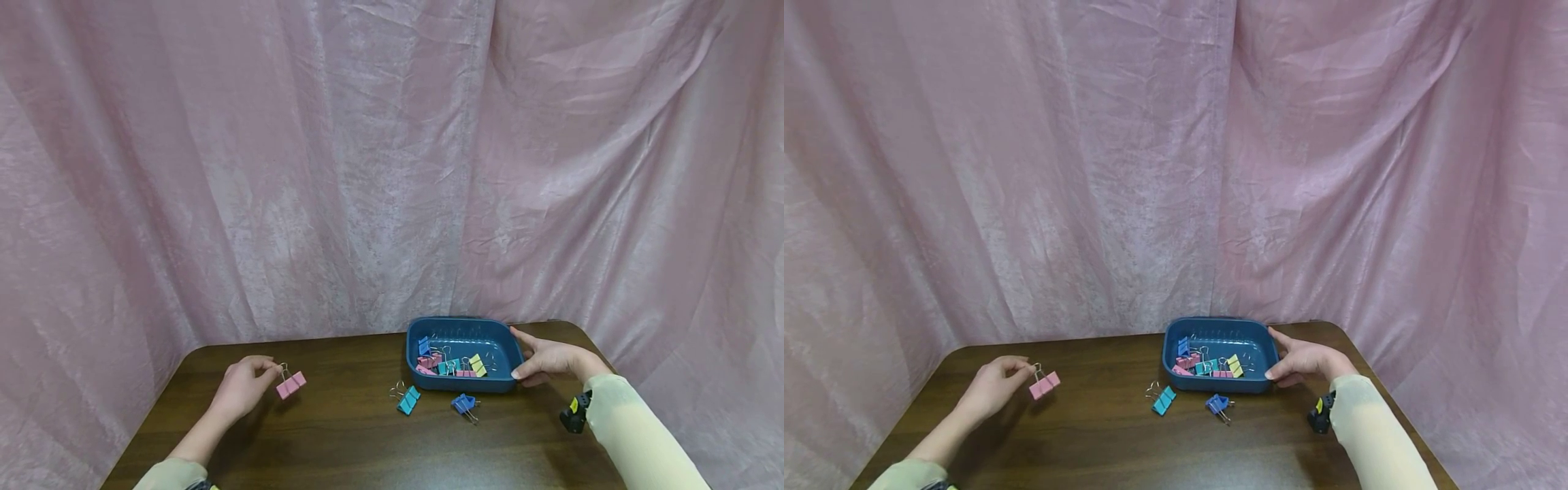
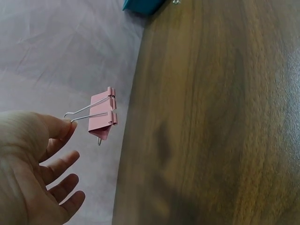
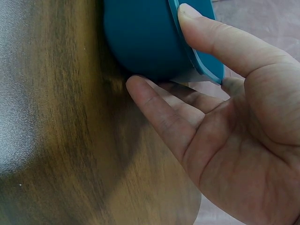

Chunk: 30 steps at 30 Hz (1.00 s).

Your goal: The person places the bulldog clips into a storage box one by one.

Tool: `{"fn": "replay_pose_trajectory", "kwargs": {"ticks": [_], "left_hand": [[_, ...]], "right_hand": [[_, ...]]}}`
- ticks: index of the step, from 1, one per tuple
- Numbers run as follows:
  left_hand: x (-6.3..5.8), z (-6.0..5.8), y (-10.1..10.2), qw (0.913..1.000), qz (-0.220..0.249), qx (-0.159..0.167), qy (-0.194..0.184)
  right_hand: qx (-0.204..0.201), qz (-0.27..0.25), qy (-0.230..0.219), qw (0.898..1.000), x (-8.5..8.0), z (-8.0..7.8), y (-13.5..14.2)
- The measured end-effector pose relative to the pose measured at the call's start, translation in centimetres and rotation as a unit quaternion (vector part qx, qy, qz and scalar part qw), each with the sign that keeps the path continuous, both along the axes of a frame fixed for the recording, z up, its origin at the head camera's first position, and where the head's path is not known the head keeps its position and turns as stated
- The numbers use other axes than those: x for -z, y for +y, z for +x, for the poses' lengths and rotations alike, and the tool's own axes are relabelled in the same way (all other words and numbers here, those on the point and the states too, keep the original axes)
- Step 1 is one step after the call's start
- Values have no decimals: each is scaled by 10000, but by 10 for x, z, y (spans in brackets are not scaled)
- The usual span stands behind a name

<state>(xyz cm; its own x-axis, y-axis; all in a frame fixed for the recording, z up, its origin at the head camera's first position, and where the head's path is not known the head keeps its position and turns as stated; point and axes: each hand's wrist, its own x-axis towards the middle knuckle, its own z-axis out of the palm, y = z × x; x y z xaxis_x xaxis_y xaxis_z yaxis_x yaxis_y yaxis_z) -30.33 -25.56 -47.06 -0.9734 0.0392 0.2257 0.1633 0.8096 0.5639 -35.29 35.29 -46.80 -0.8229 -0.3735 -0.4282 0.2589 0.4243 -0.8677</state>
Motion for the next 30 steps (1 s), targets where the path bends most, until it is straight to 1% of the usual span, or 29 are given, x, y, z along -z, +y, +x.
{"fn": "replay_pose_trajectory", "kwargs": {"ticks": [6,16,25,30], "left_hand": [[-5,0,7,9999,32,60,91],[-13,-2,20,9990,187,217,346],[-21,1,31,9989,275,243,277],[-24,0,38,9986,354,296,266]], "right_hand": [[33,13,-29,10000,-1,0,0],[50,-15,-56,10000,1,-2,1],[75,-61,-70,9999,2,-2,0],[89,-48,-62,9999,1,-1,0]]}}
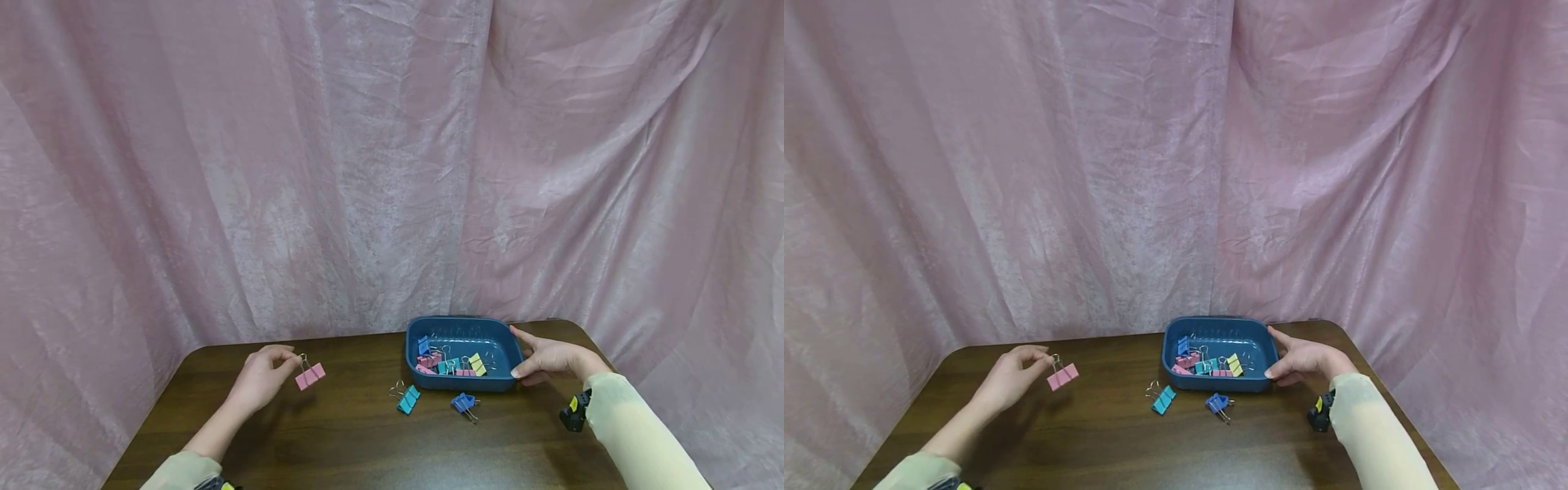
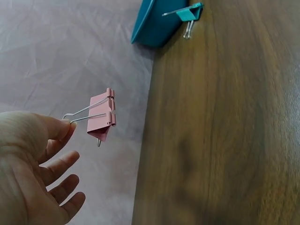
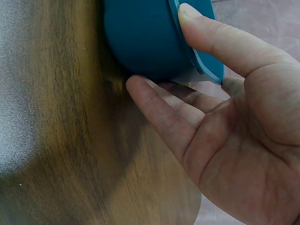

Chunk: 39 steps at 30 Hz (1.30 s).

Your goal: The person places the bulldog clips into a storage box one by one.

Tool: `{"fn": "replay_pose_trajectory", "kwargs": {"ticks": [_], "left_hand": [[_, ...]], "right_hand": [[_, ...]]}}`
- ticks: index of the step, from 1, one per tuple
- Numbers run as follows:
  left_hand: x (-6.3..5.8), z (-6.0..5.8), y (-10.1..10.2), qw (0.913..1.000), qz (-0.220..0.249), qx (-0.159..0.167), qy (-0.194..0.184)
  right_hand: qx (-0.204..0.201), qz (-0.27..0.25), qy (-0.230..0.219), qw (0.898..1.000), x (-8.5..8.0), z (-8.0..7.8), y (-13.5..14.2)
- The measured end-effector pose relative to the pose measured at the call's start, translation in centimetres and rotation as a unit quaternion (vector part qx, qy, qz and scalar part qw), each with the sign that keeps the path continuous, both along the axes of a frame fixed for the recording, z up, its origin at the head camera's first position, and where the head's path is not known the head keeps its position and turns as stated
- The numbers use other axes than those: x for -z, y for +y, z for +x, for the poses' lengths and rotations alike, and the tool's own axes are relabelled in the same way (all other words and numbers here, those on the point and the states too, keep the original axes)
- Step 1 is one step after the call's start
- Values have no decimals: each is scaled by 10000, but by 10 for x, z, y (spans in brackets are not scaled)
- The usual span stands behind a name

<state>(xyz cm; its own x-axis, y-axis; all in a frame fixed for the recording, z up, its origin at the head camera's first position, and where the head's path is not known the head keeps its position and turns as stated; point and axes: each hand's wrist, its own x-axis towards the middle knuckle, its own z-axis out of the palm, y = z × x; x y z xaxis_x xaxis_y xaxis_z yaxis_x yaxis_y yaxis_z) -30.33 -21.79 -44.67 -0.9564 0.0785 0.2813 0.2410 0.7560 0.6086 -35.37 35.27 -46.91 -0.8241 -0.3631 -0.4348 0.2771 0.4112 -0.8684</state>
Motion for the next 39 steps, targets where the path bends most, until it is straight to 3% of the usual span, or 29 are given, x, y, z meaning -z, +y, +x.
{"fn": "replay_pose_trajectory", "kwargs": {"ticks": [39], "left_hand": [[-8,-10,68,9967,517,621,7]], "right_hand": [[18,38,20,10000,2,-1,0]]}}
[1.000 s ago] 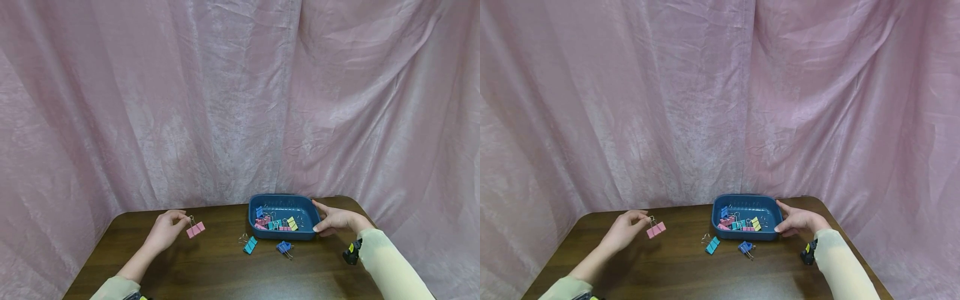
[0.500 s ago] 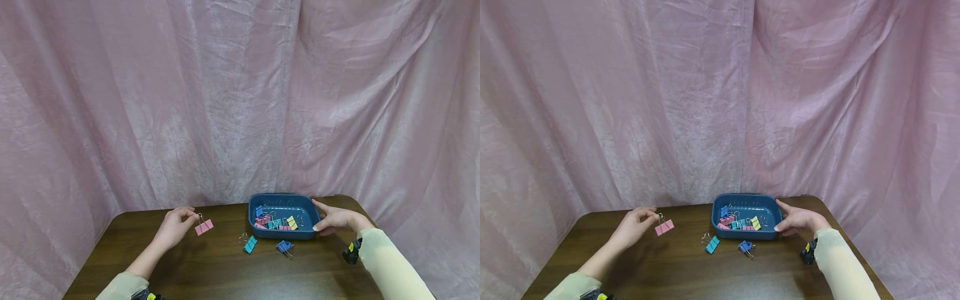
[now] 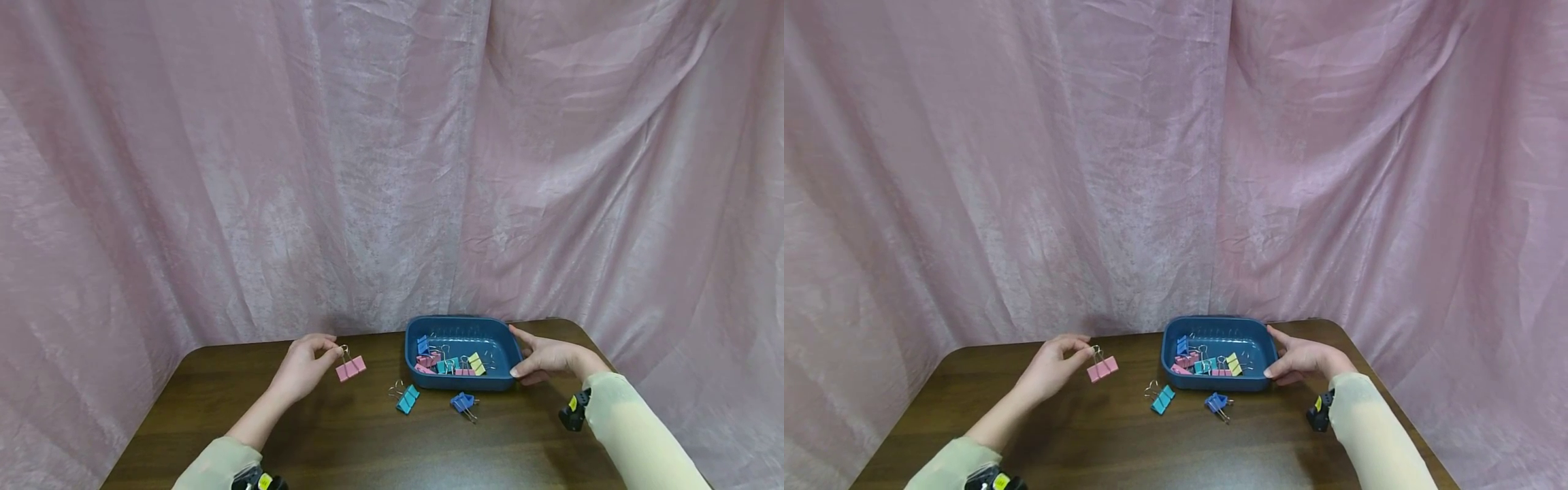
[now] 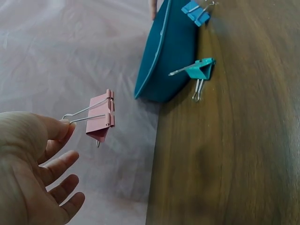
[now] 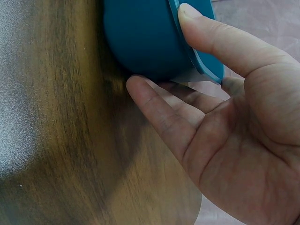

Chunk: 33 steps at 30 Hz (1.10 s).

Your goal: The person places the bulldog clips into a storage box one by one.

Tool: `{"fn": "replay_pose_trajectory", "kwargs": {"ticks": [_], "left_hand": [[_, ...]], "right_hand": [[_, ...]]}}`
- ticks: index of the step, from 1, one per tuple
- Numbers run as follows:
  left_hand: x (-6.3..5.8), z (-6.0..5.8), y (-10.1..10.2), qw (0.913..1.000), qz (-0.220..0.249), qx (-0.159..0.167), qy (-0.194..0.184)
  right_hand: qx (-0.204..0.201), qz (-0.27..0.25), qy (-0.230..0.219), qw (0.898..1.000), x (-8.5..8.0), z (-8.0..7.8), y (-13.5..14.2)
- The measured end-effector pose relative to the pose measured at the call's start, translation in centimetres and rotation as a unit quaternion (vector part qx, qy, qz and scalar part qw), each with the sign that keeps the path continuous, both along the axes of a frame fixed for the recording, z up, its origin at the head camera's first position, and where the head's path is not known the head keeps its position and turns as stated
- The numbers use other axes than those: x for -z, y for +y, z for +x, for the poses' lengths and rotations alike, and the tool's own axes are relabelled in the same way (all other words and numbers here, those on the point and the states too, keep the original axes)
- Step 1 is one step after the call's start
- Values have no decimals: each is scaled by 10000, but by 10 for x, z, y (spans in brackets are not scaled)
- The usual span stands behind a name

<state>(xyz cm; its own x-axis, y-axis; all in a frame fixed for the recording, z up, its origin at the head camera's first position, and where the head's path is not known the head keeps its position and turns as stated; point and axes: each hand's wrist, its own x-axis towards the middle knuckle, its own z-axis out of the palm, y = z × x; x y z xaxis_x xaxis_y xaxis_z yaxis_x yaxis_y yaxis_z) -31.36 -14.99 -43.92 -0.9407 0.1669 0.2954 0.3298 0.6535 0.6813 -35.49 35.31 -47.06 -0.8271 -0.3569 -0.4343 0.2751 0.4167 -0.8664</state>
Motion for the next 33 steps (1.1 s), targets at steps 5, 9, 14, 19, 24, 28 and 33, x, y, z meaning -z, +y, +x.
{"fn": "replay_pose_trajectory", "kwargs": {"ticks": [5,9,14,19,24,28,33], "left_hand": [[-2,0,11,9999,78,47,-43],[-3,-2,20,9998,150,130,50],[-3,-5,32,9996,194,203,79],[-4,-7,40,9995,209,219,65],[-6,-9,49,9994,223,236,97],[-7,-10,57,9992,241,278,155],[-8,-12,65,9985,308,373,251]], "right_hand": [[-10,32,24,10000,0,0,0],[-8,14,20,10000,-2,1,-1],[-35,-55,27,10000,-5,4,-3],[-25,-63,24,10000,-5,4,-3],[-4,-37,7,10000,0,0,0],[-15,-43,-10,10000,2,-2,1],[1,-54,-23,10000,2,-2,2]]}}
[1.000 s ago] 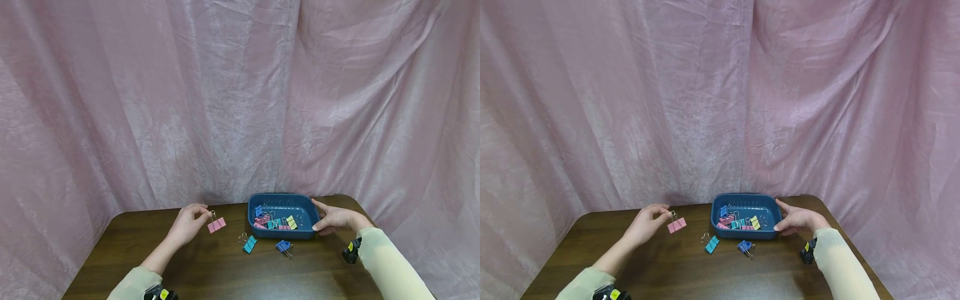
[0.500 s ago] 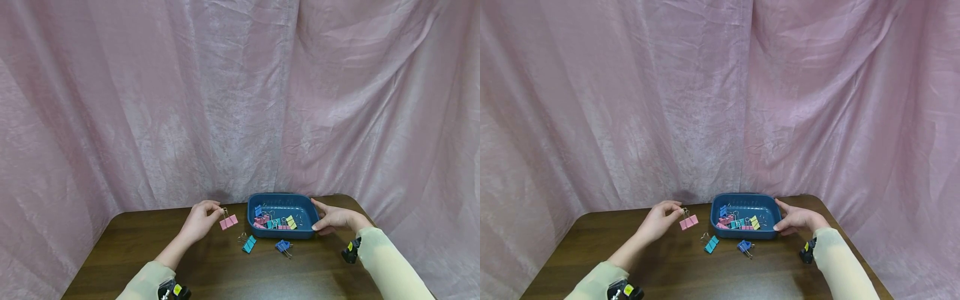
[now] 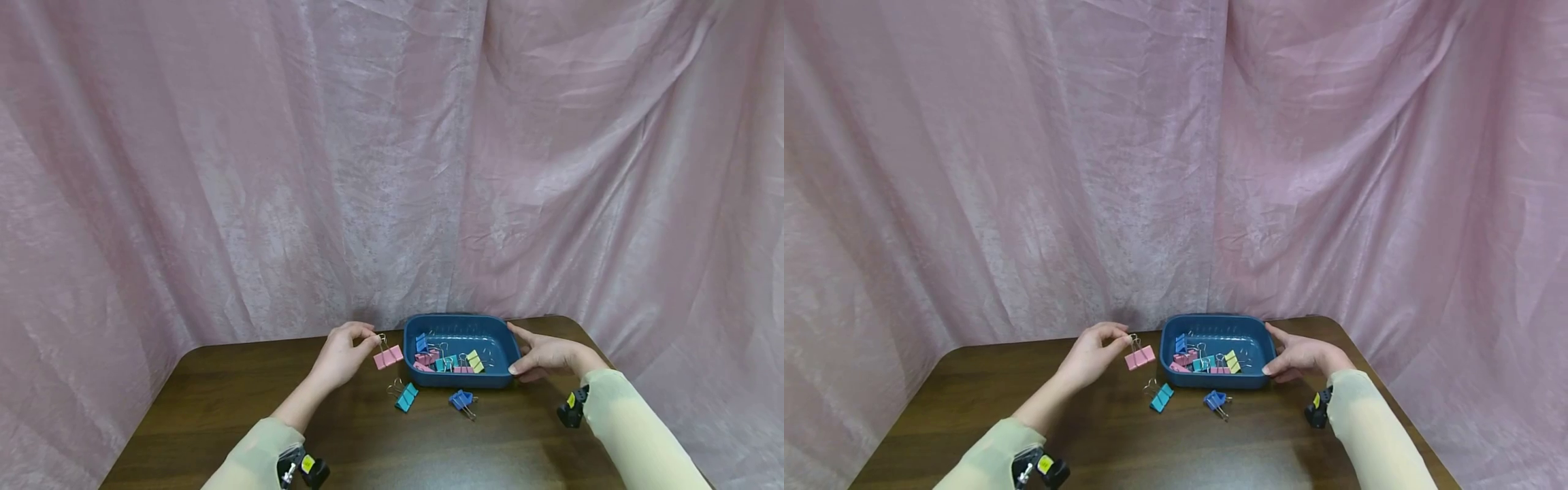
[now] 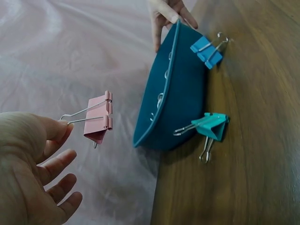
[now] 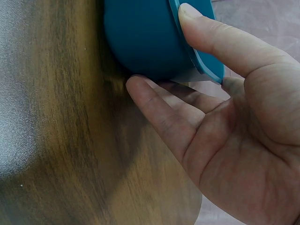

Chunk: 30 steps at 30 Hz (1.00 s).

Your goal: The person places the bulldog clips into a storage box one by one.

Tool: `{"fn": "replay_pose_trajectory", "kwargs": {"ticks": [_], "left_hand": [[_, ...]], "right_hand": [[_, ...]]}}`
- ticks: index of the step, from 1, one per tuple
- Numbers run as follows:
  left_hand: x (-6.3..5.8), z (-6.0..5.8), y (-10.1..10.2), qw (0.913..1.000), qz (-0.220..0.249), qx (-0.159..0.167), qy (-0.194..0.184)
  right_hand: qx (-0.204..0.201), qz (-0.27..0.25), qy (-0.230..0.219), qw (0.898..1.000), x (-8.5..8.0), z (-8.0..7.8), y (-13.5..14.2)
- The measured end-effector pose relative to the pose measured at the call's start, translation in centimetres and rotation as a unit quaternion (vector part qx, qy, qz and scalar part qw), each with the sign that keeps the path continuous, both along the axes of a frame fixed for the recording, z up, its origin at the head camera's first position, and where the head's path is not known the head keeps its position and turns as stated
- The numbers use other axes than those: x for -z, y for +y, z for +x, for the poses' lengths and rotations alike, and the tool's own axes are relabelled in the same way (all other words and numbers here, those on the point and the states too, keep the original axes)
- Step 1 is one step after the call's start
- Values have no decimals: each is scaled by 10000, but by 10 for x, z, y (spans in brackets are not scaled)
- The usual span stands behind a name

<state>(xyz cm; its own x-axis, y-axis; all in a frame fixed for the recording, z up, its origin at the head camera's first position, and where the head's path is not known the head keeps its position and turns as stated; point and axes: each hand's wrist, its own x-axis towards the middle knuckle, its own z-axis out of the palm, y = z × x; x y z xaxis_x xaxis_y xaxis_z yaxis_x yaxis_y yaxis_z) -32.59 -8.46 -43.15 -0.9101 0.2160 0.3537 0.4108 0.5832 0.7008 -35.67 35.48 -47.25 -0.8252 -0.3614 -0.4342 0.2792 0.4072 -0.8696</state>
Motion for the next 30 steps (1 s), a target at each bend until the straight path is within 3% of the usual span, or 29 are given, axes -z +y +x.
{"fn": "replay_pose_trajectory", "kwargs": {"ticks": [15,30], "left_hand": [[-4,-10,19,9997,257,13,26],[-5,-14,35,9999,154,-17,24]], "right_hand": [[34,40,0,10000,-3,3,-3],[7,16,-5,10000,-2,2,-2]]}}
